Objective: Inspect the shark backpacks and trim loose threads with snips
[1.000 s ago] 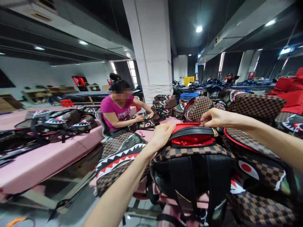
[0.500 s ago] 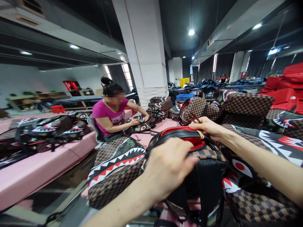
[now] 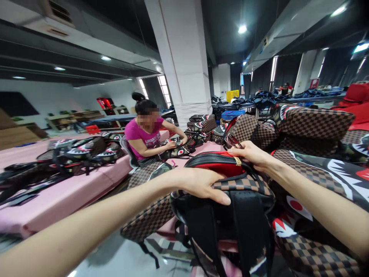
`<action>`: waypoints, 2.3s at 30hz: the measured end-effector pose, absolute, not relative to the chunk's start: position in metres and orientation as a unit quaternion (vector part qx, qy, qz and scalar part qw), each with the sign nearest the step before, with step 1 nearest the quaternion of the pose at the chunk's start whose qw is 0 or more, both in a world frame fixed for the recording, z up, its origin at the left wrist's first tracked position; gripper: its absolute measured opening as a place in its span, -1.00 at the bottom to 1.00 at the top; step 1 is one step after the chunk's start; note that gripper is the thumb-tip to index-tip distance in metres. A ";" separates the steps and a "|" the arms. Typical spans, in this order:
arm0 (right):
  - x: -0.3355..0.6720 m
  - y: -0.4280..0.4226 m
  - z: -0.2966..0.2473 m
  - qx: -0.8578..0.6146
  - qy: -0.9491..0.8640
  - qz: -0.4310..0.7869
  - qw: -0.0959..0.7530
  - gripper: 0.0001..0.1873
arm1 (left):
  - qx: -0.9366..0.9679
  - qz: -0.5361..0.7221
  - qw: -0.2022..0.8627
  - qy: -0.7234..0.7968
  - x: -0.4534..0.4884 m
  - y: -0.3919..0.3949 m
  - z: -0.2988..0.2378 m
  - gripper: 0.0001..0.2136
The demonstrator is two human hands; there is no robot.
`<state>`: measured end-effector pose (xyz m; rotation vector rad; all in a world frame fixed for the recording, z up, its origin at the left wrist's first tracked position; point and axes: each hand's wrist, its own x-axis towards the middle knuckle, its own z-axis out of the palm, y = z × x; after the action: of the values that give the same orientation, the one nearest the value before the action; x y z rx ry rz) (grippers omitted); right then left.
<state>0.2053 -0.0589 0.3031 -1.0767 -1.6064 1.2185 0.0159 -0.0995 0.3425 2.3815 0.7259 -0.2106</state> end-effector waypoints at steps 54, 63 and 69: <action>0.264 -0.110 0.213 -0.424 -0.698 -0.012 0.576 -0.77 | 0.689 0.535 0.242 0.424 -0.078 -0.096 0.268 -0.71; 0.144 -0.107 0.306 -0.486 -0.831 -0.185 0.199 -0.77 | 0.612 0.630 0.350 0.326 -0.063 -0.079 0.200 -0.65; 0.098 -0.090 0.342 -0.448 -0.893 -0.033 0.034 -0.62 | 0.601 0.692 0.205 0.342 -0.086 -0.092 0.170 -0.71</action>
<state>0.0980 -0.0899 0.3423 -1.3783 -2.7463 -0.1010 -0.0858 -0.0922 0.1698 1.6760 0.9543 1.9295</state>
